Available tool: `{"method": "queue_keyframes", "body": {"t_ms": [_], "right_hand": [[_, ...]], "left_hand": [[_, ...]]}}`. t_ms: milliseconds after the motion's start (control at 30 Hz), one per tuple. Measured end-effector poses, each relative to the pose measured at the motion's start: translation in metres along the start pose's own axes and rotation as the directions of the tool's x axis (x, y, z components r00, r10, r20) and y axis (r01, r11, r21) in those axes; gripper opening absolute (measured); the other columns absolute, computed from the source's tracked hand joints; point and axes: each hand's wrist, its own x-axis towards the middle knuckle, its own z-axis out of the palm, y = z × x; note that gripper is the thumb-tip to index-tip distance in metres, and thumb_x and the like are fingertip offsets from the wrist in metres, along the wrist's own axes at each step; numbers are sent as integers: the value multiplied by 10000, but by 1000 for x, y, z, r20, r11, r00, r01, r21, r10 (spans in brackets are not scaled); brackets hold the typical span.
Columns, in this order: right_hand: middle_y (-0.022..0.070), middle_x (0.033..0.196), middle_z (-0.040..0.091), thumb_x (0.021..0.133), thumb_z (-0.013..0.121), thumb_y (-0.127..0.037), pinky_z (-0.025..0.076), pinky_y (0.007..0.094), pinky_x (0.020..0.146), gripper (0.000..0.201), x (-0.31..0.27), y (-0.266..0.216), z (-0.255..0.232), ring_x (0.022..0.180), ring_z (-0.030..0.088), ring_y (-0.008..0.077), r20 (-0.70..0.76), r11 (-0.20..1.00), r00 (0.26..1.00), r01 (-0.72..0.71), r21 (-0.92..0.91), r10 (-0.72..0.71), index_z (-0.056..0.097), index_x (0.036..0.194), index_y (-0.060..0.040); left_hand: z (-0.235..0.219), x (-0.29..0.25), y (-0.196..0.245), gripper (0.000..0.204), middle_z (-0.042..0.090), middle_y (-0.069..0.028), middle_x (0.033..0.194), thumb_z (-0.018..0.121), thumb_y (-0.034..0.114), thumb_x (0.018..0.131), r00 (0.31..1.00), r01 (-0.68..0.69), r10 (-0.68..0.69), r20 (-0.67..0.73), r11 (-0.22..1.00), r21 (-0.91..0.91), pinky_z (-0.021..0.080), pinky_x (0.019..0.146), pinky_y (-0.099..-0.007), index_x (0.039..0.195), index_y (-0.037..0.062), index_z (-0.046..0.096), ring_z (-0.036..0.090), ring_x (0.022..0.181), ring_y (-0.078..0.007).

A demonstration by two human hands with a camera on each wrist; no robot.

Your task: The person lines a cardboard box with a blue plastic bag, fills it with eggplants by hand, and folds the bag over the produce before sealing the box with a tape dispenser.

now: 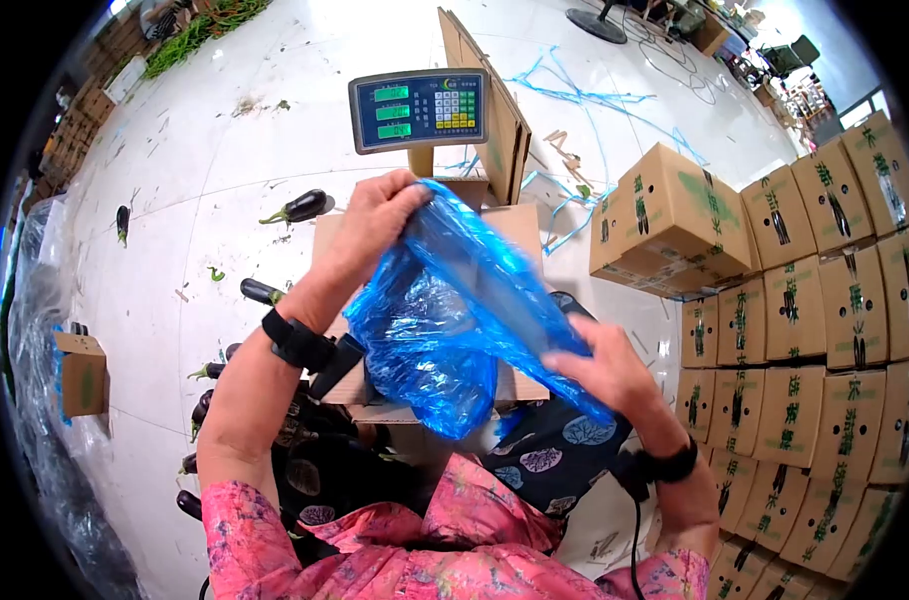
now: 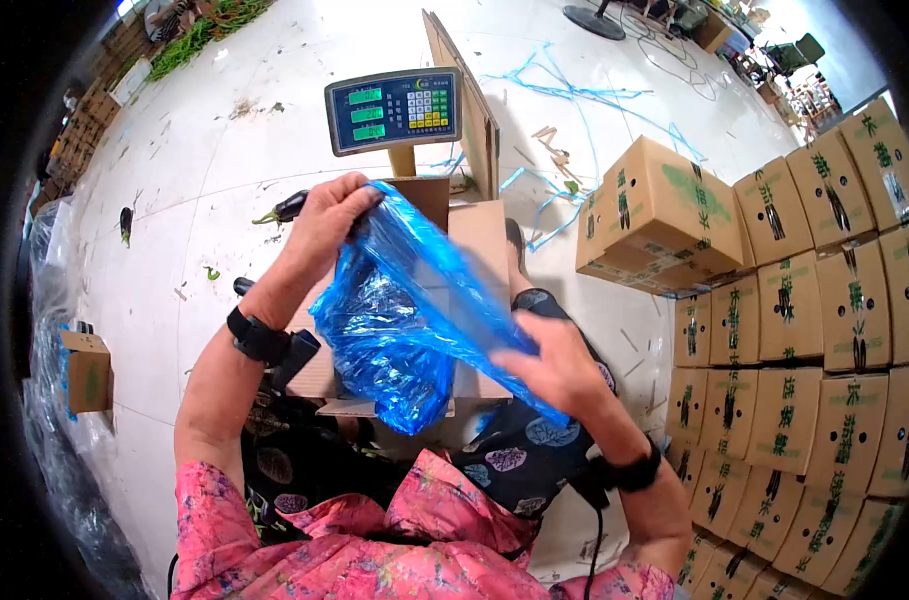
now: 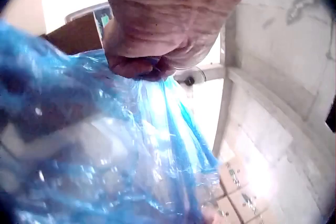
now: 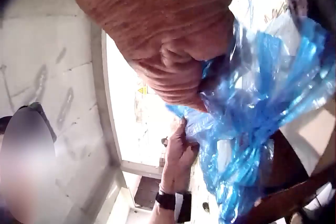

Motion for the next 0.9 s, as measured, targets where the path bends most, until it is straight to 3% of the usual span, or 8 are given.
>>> {"method": "queue_keyframes", "body": {"t_ms": [133,233,400,567,667,700,833,900], "right_hand": [[175,797,678,861,685,-188,514,363,713,275,-47,33,23,731,666,225,221,988,967,106,111,-128,660,1052,9],[161,899,705,812,753,-221,519,351,747,342,-59,42,28,797,670,266,577,986,816,131,-99,-50,672,1063,-3],[189,1211,615,702,851,-331,533,374,804,749,-43,-10,-3,997,647,293,-11,986,986,166,26,-166,540,1294,6],[241,1368,455,613,897,-428,456,445,984,1058,14,-57,40,1175,535,379,-335,835,776,425,-349,-535,361,1402,30],[240,1388,427,633,885,-406,401,473,1035,1039,38,-72,59,1220,483,414,-395,783,697,407,-470,-599,336,1401,27],[229,1258,536,701,849,-325,456,466,964,831,50,-67,63,1133,553,395,-447,801,676,399,-447,-586,437,1332,22],[128,860,698,830,742,-160,545,360,726,321,80,-31,47,760,686,259,-467,973,858,230,-23,-214,668,1070,39],[102,886,709,878,703,-130,540,308,707,263,87,-16,44,745,678,195,-348,810,937,224,542,-27,675,1071,47]], "left_hand": [[-22,6,-11,186,551,69,697,563,158,985,999,47,-47,-10,998,34,367,529,-187,844,65,641,465,597,-8],[-18,9,-22,204,553,61,705,573,162,978,999,3,4,-51,990,142,380,541,-202,820,49,636,466,608,-19],[2,0,-13,280,502,63,667,614,191,951,994,-98,110,-5,909,405,368,554,-229,723,29,598,429,632,-31],[15,-3,-9,329,639,-153,663,657,316,865,978,-118,192,-86,838,532,489,606,-368,773,1,678,612,599,-211],[16,-5,-7,346,634,-143,646,671,335,849,978,-118,192,-83,837,533,483,591,-368,763,0,672,603,581,-204],[18,-5,-5,351,629,-131,628,682,332,843,980,-104,178,-93,845,524,482,584,-363,750,-6,665,599,574,-187],[12,-7,-6,321,637,-95,627,687,293,849,994,-61,98,-55,880,470,486,592,-338,767,-17,669,600,600,-149],[5,-1,-23,319,650,-101,640,686,292,851,996,-81,90,-1,896,436,497,607,-346,784,-20,672,614,603,-169]]}}
